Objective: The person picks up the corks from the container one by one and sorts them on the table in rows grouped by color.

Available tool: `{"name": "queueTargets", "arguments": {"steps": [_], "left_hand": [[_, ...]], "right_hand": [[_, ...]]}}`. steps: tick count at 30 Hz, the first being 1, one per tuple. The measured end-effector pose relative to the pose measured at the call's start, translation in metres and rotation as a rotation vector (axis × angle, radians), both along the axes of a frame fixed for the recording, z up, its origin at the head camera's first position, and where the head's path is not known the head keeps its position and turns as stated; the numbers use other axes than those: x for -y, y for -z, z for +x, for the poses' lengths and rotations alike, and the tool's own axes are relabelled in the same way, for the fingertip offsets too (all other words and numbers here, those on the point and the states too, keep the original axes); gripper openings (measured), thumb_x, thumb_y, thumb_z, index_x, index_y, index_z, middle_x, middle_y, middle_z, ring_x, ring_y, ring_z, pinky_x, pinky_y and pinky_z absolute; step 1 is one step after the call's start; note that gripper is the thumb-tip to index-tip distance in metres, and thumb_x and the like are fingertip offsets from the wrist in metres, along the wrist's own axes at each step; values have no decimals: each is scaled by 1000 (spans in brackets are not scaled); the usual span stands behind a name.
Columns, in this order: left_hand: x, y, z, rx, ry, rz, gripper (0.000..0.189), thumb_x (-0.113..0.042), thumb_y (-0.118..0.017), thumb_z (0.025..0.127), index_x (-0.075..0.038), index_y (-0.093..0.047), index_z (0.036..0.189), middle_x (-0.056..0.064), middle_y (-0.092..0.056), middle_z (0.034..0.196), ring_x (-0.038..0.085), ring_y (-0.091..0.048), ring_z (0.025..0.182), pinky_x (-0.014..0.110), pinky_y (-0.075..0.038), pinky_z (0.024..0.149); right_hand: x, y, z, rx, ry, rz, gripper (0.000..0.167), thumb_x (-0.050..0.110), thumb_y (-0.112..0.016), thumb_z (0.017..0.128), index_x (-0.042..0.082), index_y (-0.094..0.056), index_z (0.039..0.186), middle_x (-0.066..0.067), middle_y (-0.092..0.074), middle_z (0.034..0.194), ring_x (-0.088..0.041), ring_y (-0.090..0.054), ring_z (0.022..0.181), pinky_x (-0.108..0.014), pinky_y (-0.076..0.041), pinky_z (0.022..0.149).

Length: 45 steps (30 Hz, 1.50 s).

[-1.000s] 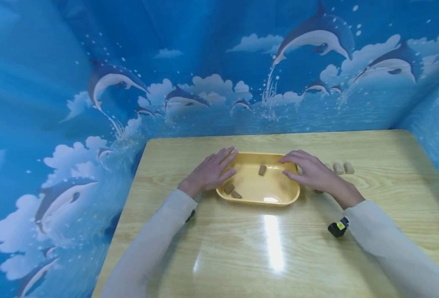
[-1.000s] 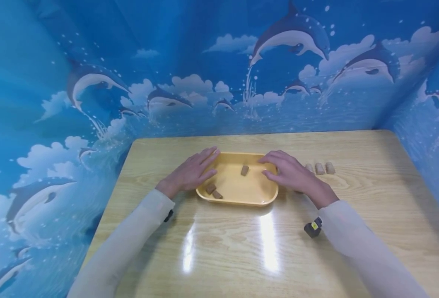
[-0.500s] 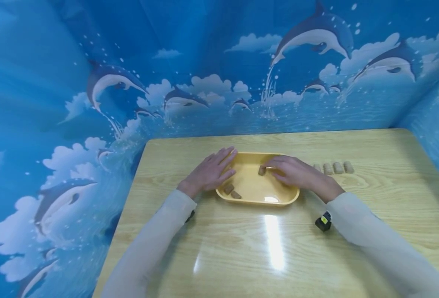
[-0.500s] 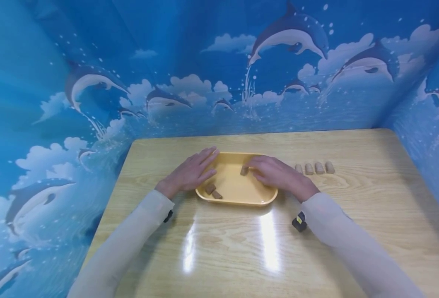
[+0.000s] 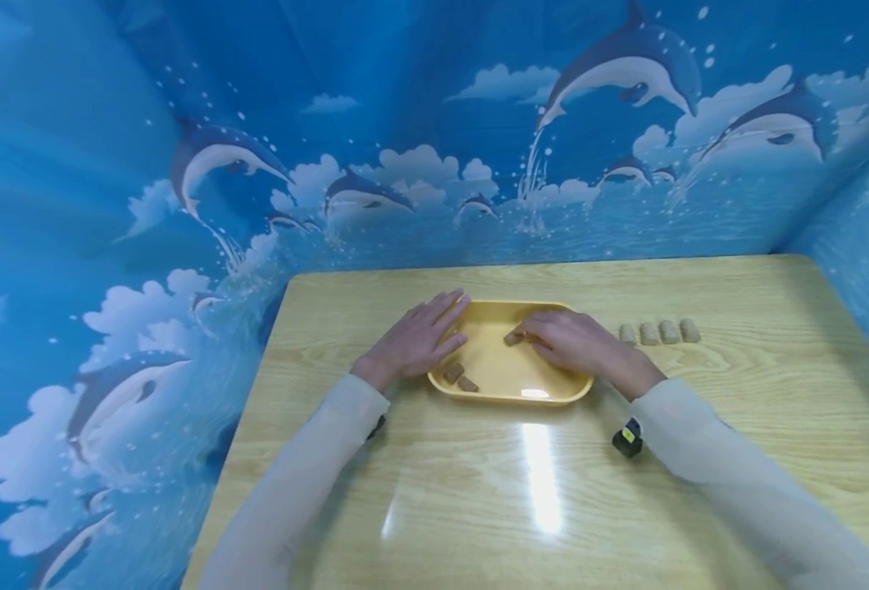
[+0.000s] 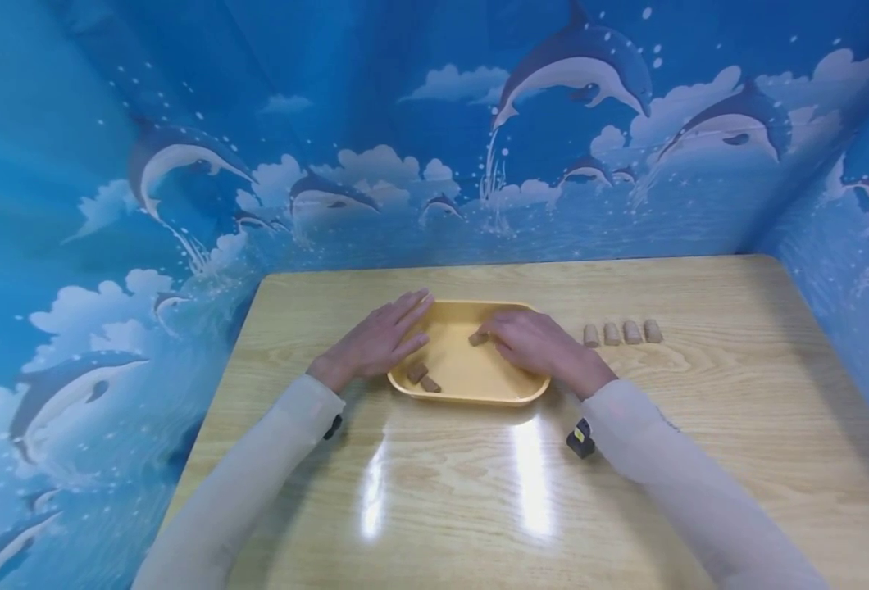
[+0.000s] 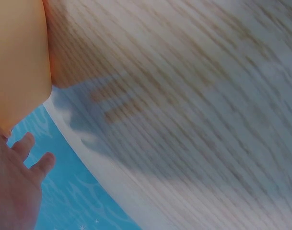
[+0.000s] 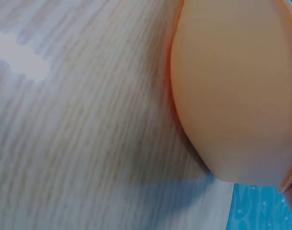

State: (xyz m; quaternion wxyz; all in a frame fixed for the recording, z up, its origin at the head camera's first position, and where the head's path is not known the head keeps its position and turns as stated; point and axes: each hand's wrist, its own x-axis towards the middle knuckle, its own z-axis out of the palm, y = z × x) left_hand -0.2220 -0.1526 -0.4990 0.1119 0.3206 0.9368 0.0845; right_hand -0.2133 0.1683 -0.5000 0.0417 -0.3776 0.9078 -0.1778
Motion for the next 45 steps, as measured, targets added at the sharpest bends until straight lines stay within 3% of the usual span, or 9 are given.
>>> {"name": "queueTargets", "arguments": {"steps": [4,8,12,16,19,22,30,37,45], "left_hand": [[0,1,-1,-6,-2,-2,74,-62,-21,116,-27,2,177,-1,1,186,26,-5,172,52,-15,140],[1,1,-1,-4,-3,-3,74,-62,-21,116,-28,2,177,-2,1,186,26,-5,172,51,-15,140],[0,1,-1,-4,-1,-1,74,-63,-21,116,-28,2,177,-2,1,186,26,-5,172,51,-15,140],[0,1,0,-1,-4,-1,74,-63,-20,116,-28,2,177,-2,2,186,25,-4,173,51,-14,140],[0,1,0,2,-5,0,73,-63,-21,116,-29,2,177,-3,1,186,25,-4,173,51,-14,140],[0,1,-1,-2,-2,-1,73,-62,-21,116,-28,3,177,-3,1,186,25,-4,173,51,-15,140],[0,2,-1,-5,-4,8,74,-62,-21,116,-28,1,177,-2,0,186,26,-5,173,52,-16,140],[0,2,-1,-11,-7,-8,74,-62,-21,116,-27,2,177,-2,1,186,26,-4,173,52,-15,140],[-1,1,0,-1,-12,-16,74,-62,-21,116,-28,3,177,-3,3,186,25,-3,173,51,-13,140]], "right_hand": [[1,3,1,-48,-2,-33,27,3,-71,103,15,-77,127,-6,-78,124,-32,-74,114,-49,-65,87],[2,5,2,-47,4,-53,28,3,-72,102,17,-78,126,-4,-78,126,-31,-75,116,-51,-64,93],[1,6,3,-61,-4,-38,26,7,-75,101,16,-78,126,-3,-78,122,-29,-75,110,-50,-64,92],[0,6,3,-124,-55,20,32,12,-79,99,16,-78,131,-3,-73,109,-23,-70,93,-44,-62,82],[0,6,3,-149,-96,59,33,16,-80,100,18,-79,133,-2,-67,100,-16,-58,80,-36,-54,72],[0,6,4,-142,-110,77,31,20,-80,100,17,-80,131,0,-65,97,-13,-53,78,-34,-49,71],[1,7,4,-112,-95,70,26,16,-79,97,15,-82,123,1,-68,96,-17,-60,84,-41,-55,77],[1,5,7,-55,-54,50,29,29,-78,101,13,-81,125,-6,-79,120,-31,-72,114,-57,-58,104],[1,1,9,27,23,-11,32,28,-79,100,12,-80,127,-8,-79,124,-32,-74,118,-55,-59,106]]}}
